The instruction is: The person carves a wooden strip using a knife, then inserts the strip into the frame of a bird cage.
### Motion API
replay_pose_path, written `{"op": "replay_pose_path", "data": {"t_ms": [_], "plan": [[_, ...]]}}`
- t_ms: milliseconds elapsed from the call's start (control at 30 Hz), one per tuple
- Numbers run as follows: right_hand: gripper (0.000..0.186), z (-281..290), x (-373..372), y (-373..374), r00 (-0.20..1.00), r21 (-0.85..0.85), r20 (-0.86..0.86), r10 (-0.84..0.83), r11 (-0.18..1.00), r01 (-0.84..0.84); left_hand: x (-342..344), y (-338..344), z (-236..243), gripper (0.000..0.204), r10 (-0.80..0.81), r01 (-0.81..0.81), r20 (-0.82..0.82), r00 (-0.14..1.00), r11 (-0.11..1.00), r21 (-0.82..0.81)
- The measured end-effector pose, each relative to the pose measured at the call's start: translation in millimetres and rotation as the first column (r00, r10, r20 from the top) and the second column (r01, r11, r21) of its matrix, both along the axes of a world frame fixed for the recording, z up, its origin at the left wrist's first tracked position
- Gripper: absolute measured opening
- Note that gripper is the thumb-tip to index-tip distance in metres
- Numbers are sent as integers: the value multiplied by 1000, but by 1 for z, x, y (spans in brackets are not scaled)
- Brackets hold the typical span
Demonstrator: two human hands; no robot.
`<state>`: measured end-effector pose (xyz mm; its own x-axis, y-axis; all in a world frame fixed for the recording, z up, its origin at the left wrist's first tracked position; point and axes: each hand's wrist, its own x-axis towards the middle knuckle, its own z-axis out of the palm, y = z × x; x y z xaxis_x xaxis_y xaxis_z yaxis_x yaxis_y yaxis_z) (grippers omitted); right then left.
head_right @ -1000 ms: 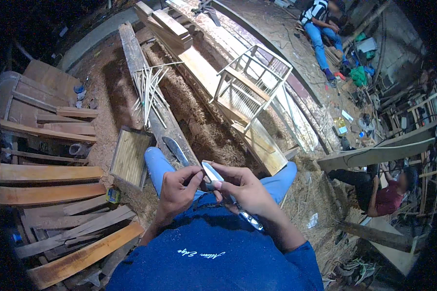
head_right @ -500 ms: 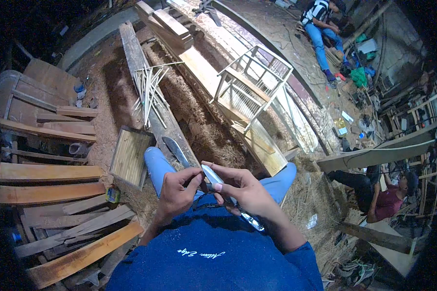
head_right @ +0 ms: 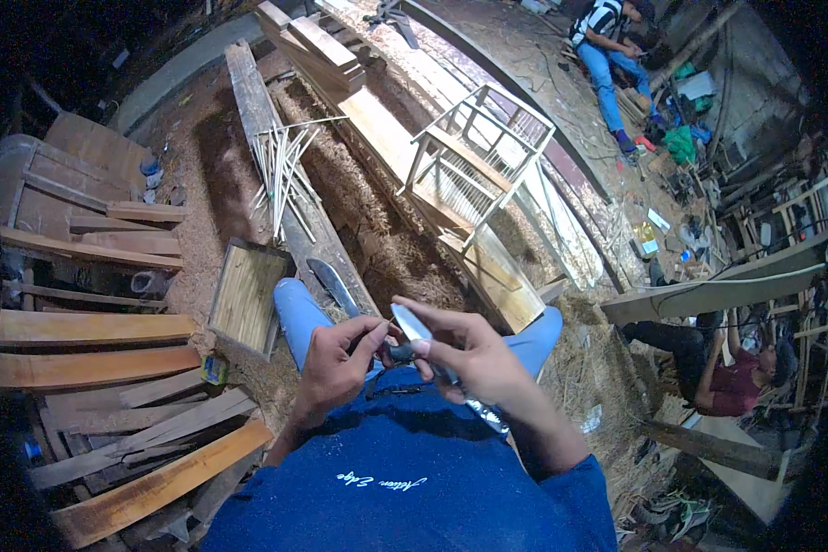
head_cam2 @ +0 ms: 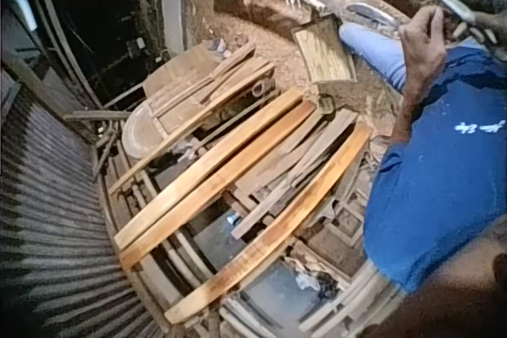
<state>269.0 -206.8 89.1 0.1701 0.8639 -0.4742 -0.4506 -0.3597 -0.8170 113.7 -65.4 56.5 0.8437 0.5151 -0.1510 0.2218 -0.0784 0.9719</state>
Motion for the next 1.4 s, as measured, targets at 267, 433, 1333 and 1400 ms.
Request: {"op": "replay_pose_path", "data": {"t_ms": [267,433,1333,1400], "plan": [[54,-4,-6,3,996,-1,-77,39,999,-39,-1,0,-4,17,-10,11,-6,1000,998,62],[53,-4,12,-9,979,11,29,-203,979,203,-5,-1,-10,19,8,-7,17,1000,999,-40],[54,1,14,-12,991,7,76,-113,994,113,-2,-2,-10,21,3,-2,-5,1000,1000,14],[54,-4,5,-4,999,17,36,-26,1000,26,2,-2,-3,21,-4,4,-4,1000,1000,31]]}}
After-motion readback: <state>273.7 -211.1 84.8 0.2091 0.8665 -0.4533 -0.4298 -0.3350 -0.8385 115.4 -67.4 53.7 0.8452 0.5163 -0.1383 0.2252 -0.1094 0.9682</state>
